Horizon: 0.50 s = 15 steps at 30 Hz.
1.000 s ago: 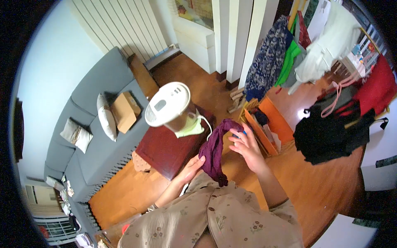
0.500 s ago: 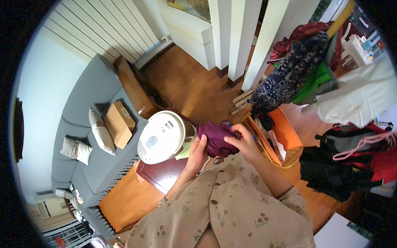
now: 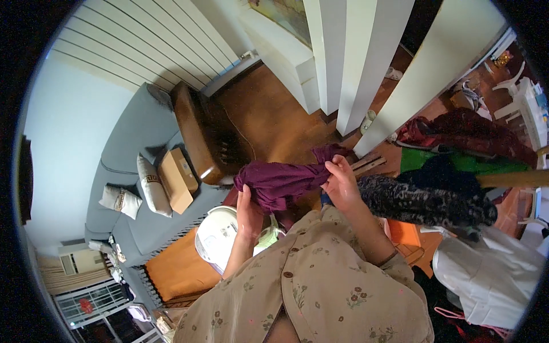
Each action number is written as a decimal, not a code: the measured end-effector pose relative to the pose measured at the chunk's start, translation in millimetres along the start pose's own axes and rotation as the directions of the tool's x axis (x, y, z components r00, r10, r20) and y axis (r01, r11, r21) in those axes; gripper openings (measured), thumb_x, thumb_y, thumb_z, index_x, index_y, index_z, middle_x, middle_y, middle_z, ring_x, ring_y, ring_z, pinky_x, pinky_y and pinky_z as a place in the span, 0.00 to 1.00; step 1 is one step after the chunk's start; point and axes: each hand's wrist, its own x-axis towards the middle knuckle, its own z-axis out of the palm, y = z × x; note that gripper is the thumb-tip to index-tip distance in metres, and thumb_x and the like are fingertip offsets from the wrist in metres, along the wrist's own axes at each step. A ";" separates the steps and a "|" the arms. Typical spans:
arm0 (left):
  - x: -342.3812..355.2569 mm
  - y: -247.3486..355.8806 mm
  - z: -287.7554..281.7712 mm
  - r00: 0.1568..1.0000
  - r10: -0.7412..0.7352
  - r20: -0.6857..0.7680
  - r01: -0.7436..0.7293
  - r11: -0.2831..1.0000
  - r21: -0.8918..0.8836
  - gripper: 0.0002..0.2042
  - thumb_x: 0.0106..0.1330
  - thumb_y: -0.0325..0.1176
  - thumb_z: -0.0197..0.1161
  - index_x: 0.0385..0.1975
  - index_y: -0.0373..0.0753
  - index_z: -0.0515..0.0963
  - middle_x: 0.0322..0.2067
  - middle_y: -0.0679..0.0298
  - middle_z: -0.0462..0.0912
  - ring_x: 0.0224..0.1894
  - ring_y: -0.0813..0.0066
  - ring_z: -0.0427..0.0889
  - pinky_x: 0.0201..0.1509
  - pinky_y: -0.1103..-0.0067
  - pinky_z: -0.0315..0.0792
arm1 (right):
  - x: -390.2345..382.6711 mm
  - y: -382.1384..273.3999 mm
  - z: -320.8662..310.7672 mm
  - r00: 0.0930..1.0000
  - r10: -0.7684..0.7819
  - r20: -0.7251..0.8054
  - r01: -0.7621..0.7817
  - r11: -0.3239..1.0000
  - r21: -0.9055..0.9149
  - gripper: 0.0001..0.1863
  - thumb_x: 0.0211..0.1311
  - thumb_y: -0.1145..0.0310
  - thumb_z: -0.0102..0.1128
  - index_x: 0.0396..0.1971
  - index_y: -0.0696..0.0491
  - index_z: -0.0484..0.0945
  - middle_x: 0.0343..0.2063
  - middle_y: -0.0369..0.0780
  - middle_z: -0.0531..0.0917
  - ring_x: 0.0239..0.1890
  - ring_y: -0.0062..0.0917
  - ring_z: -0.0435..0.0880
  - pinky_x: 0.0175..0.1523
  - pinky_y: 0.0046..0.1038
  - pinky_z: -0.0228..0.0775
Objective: The person wipes down a wooden table with a cloth, washes and wrings the cloth in a water basin, and wipes vertical partition pillars. They then rinse and wring the cloth in the basin again before wiping down a decorative wall panel with the cloth.
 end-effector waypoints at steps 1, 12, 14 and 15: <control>7.2 2.1 10.3 1.000 0.000 0.005 0.000 1.000 0.001 0.19 0.70 0.43 0.46 0.55 0.39 0.62 0.51 0.61 0.71 0.53 0.67 0.72 0.56 0.70 0.67 | 7.4 -3.9 -1.4 1.000 -0.023 0.000 0.023 0.999 0.023 0.07 0.61 0.74 0.50 0.34 0.45 0.65 0.30 0.31 0.72 0.35 0.20 0.77 0.37 0.27 0.72; 100.0 51.1 59.0 0.932 0.056 0.357 -0.047 0.998 -0.033 0.28 0.57 0.24 0.52 0.60 0.40 0.57 0.54 0.61 0.67 0.56 0.68 0.67 0.61 0.72 0.61 | 69.0 -28.9 -7.5 0.948 -0.173 0.267 0.252 -0.101 -0.962 0.28 0.50 0.59 0.65 0.49 0.55 0.67 0.37 0.44 0.78 0.40 0.34 0.78 0.45 0.31 0.69; 122.6 58.2 68.5 0.882 -0.087 0.463 0.019 0.989 0.150 0.30 0.56 0.24 0.53 0.61 0.38 0.56 0.55 0.62 0.66 0.56 0.71 0.66 0.61 0.74 0.60 | 94.9 -35.2 15.9 0.862 -0.127 0.492 0.493 -0.025 -0.870 0.37 0.47 0.57 0.67 0.56 0.57 0.62 0.49 0.46 0.72 0.52 0.36 0.70 0.57 0.33 0.60; 131.8 66.7 75.8 0.849 -0.142 0.508 0.095 0.988 0.118 0.29 0.56 0.24 0.53 0.61 0.37 0.57 0.55 0.62 0.66 0.56 0.73 0.66 0.60 0.76 0.61 | 108.2 -39.7 36.3 0.871 0.003 0.492 0.487 0.129 -0.864 0.42 0.44 0.58 0.70 0.58 0.58 0.59 0.57 0.46 0.63 0.60 0.35 0.62 0.64 0.33 0.50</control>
